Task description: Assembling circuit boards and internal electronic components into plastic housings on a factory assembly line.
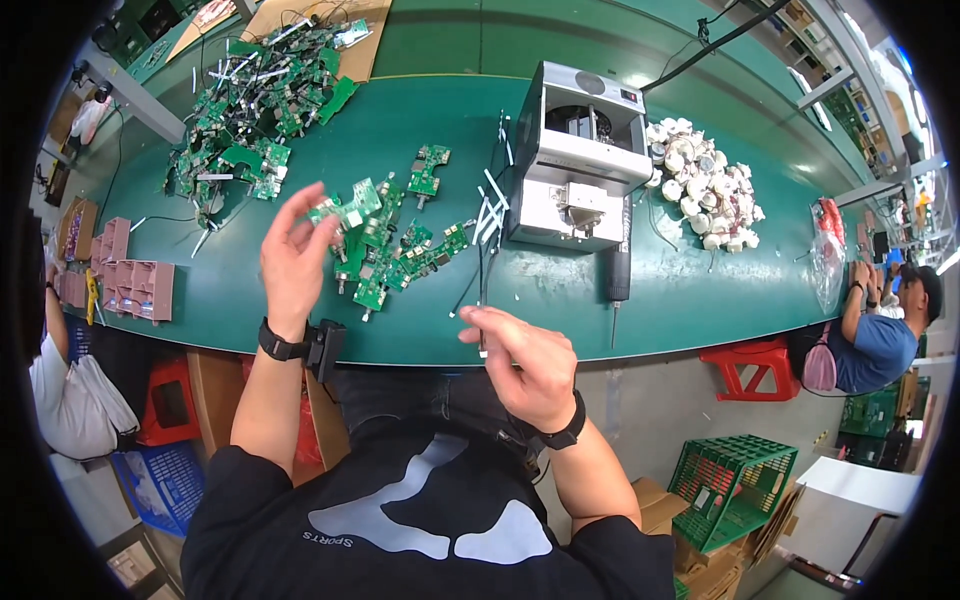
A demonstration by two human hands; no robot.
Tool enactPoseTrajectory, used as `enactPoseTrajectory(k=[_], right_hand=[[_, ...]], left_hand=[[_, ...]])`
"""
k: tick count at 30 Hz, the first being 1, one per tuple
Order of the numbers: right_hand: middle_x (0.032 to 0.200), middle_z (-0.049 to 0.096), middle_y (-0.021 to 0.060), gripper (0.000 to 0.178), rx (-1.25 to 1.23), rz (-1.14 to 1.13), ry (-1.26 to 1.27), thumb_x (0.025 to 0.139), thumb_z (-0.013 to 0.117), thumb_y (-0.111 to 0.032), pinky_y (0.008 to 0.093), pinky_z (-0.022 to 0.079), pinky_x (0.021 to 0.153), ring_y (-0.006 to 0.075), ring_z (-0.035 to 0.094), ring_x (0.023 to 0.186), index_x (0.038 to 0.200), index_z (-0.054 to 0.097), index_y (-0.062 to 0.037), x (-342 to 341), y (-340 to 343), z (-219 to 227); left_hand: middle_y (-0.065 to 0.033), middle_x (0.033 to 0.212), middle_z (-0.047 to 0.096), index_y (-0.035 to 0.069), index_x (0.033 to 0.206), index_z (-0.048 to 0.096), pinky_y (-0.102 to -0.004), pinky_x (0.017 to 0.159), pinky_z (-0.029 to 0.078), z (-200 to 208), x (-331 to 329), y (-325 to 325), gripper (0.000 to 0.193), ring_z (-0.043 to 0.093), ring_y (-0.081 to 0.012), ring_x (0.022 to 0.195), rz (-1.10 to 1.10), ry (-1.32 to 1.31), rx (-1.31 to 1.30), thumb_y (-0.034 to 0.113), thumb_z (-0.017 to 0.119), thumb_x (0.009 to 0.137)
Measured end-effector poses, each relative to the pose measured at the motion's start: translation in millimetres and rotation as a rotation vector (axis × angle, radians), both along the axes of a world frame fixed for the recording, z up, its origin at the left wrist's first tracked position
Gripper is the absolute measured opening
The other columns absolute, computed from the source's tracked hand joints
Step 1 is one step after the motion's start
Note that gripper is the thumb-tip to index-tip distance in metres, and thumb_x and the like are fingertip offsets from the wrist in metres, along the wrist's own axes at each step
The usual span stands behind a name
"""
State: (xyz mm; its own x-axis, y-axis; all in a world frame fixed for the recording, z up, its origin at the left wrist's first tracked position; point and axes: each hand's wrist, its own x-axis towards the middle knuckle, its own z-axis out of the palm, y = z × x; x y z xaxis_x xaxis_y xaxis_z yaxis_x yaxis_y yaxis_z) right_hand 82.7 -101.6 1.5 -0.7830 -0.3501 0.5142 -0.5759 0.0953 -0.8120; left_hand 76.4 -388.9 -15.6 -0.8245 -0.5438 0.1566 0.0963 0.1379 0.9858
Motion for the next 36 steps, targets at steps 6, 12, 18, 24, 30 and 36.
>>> enactPoseTrajectory(k=[6,12,18,24,30,36], right_hand=[[0.083,0.073,0.0135,0.014,0.188,-0.076,0.44,0.09,0.067,0.01,0.0283,0.056,0.058,0.0234,0.071,0.063,0.101,0.072,0.0031,8.7,13.2,19.1],[0.071,0.067,0.0055,0.02,0.196,-0.203,0.491,0.081,0.075,0.007,0.0285,0.051,0.055,0.0205,0.066,0.059,0.099,0.074,-0.0002,21.5,4.1,44.6],[0.064,0.058,0.006,0.008,0.271,-0.169,-0.143,0.091,0.072,0.003,0.0293,0.043,0.05,0.0164,0.052,0.051,0.097,0.076,-0.0004,25.7,-9.9,32.3],[0.062,0.055,0.006,0.006,0.338,-0.122,-0.149,0.089,0.075,-0.001,0.034,0.041,0.047,0.0186,0.054,0.05,0.095,0.075,-0.0023,26.3,-10.8,16.5],[0.063,0.057,0.0054,0.006,0.372,-0.072,-0.166,0.087,0.076,-0.002,0.0327,0.041,0.047,0.0174,0.054,0.049,0.092,0.075,-0.0027,27.2,-10.0,12.6],[0.064,0.058,0.005,0.006,0.388,-0.066,-0.176,0.085,0.076,-0.002,0.0318,0.042,0.047,0.0163,0.054,0.049,0.091,0.075,-0.003,27.7,-9.6,12.8]], left_hand=[[-0.0095,0.118,0.068,-0.002,0.135,0.061,-0.0277,0.083,0.061,18.8,1.0,0.2,0.039,0.069,-0.0119,0.096,0.082,0.103,-0.075,0.001,0.071,0.097],[-0.0088,0.111,0.072,-0.002,0.131,0.062,-0.0298,0.088,0.058,21.2,39.9,29.1,0.033,0.07,-0.0139,0.097,-0.146,0.016,0.032,0.001,0.067,0.099],[-0.0109,0.108,0.073,0.0,0.12,0.063,-0.0287,0.08,0.057,19.6,61.3,80.1,0.019,0.07,-0.0131,0.086,-0.389,-0.14,0.44,0.004,0.063,0.102],[-0.0122,0.104,0.077,-0.002,0.119,0.064,-0.0272,0.073,0.059,17.2,77.0,96.5,0.018,0.073,-0.0145,0.084,-0.516,-0.322,0.238,0.005,0.061,0.103],[-0.0111,0.101,0.079,-0.002,0.118,0.069,-0.0265,0.072,0.06,21.1,77.0,98.4,0.019,0.074,-0.013,0.079,-0.495,-0.286,0.008,0.005,0.065,0.101],[-0.0108,0.09,0.077,0.003,0.118,0.073,-0.0311,0.063,0.054,14.9,77.2,101.2,0.025,0.073,-0.0203,0.071,-0.459,-0.134,-0.237,0.005,0.073,0.093]])
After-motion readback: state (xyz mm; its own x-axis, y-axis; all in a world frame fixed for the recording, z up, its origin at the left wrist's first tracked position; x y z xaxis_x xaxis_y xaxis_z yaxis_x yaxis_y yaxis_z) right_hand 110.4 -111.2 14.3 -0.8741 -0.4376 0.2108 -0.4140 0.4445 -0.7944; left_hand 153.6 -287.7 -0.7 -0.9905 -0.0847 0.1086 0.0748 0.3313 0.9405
